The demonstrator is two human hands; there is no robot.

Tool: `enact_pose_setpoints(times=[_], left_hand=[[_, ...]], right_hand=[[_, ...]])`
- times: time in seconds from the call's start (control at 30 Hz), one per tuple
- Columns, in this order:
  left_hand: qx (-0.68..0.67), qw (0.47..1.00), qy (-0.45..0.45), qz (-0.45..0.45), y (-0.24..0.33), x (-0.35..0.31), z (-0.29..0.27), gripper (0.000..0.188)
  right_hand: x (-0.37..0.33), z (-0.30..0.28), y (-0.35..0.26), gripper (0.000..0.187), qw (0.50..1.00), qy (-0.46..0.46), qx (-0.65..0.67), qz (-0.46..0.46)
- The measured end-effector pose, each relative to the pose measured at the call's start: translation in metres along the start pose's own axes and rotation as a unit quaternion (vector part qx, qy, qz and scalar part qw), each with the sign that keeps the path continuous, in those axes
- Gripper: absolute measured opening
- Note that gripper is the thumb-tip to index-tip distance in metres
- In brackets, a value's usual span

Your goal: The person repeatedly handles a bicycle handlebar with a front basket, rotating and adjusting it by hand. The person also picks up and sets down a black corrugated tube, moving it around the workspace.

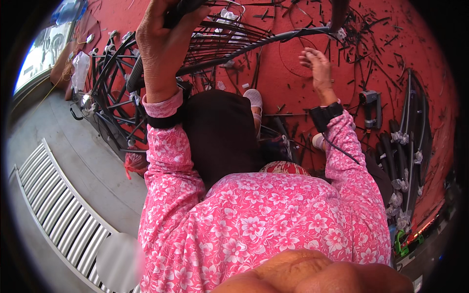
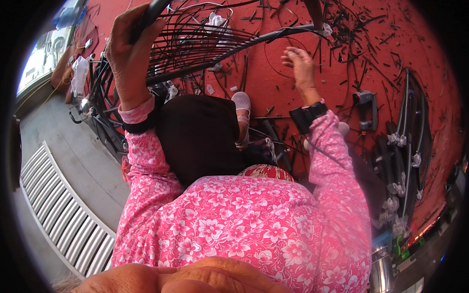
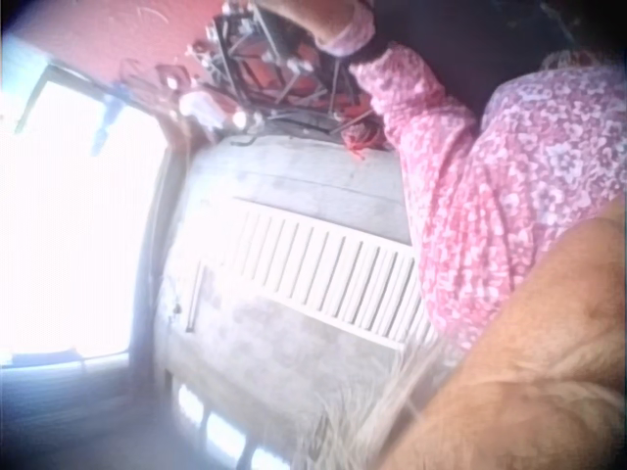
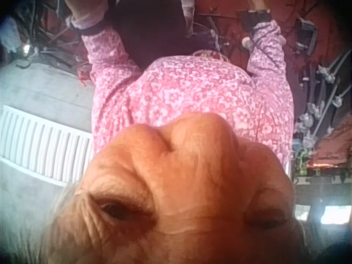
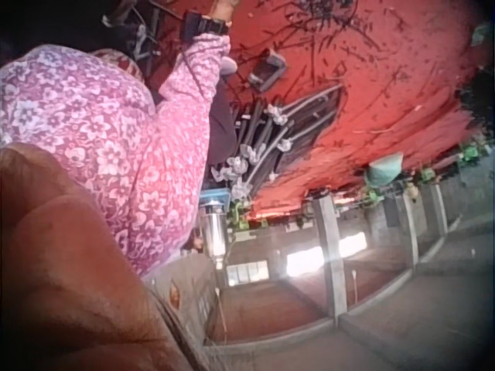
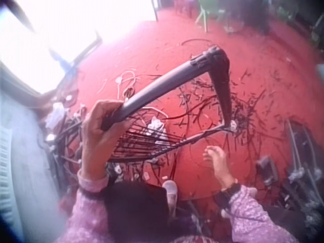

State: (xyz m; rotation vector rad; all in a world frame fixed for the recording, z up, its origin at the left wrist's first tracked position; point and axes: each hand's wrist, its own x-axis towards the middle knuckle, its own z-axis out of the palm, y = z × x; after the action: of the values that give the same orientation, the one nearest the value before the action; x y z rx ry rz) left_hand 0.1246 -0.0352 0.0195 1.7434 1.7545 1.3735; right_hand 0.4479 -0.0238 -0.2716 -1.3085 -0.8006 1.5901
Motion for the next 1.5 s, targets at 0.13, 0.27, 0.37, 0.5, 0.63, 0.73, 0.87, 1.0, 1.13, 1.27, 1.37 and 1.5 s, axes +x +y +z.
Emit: enact_pose_setpoints(times=[0.13, 0.27, 0.37, 0.5, 0.63, 0.73, 0.87, 1.0, 1.13, 1.27, 1.37, 1.5], left_hand=[[-0.084, 0.996, -0.014, -0.018, -0.004, 0.002, -0.001, 0.033], [-0.004, 1.0, -0.025, 0.008, -0.007, 0.002, -0.009, 0.034], [-0.032, 0.999, -0.01, -0.004, -0.008, 0.003, -0.008, 0.034], [-0.089, 0.995, -0.003, -0.052, -0.013, 0.008, -0.009, 0.038], [-0.108, 0.991, -0.001, -0.079, -0.022, 0.017, -0.019, 0.04], [-0.13, 0.988, -0.004, -0.078, -0.031, 0.031, -0.029, 0.04], [-0.154, 0.986, -0.017, -0.054, -0.048, 0.052, -0.026, 0.042], [-0.168, 0.984, -0.034, -0.049, -0.059, 0.069, -0.02, 0.04], [-0.167, 0.985, -0.032, -0.028, -0.065, 0.074, -0.017, 0.039], [-0.173, 0.984, -0.037, -0.035, -0.067, 0.07, -0.019, 0.04], [-0.178, 0.983, -0.042, -0.024, -0.068, 0.069, -0.023, 0.039], [-0.182, 0.981, -0.055, -0.027, -0.073, 0.07, -0.032, 0.037]], right_hand=[[0.011, 0.073, 0.048, 0.025, 0.994, -0.035, 0.006, 0.1], [0.062, 0.095, 0.114, 0.034, 0.99, 0.003, 0.002, 0.144], [0.098, 0.094, 0.149, 0.049, 0.993, -0.039, 0.091, 0.068], [0.129, 0.074, 0.14, 0.079, 0.906, 0.118, -0.319, -0.254], [0.156, 0.048, 0.093, 0.089, 0.881, 0.074, -0.291, -0.365], [0.173, 0.036, 0.068, 0.082, 0.889, -0.005, -0.27, -0.369], [0.182, 0.022, 0.061, 0.072, 0.919, -0.118, -0.234, -0.293], [0.173, 0.015, 0.07, 0.064, 0.943, -0.186, -0.179, -0.209], [0.146, 0.008, 0.081, 0.057, 0.958, -0.215, -0.142, -0.128], [0.128, 0.003, 0.082, 0.052, 0.965, -0.233, -0.102, -0.054], [0.125, -0.004, 0.071, 0.049, 0.966, -0.253, -0.051, 0.019], [0.12, -0.022, 0.059, 0.049, 0.946, -0.27, 0.097, 0.15]])
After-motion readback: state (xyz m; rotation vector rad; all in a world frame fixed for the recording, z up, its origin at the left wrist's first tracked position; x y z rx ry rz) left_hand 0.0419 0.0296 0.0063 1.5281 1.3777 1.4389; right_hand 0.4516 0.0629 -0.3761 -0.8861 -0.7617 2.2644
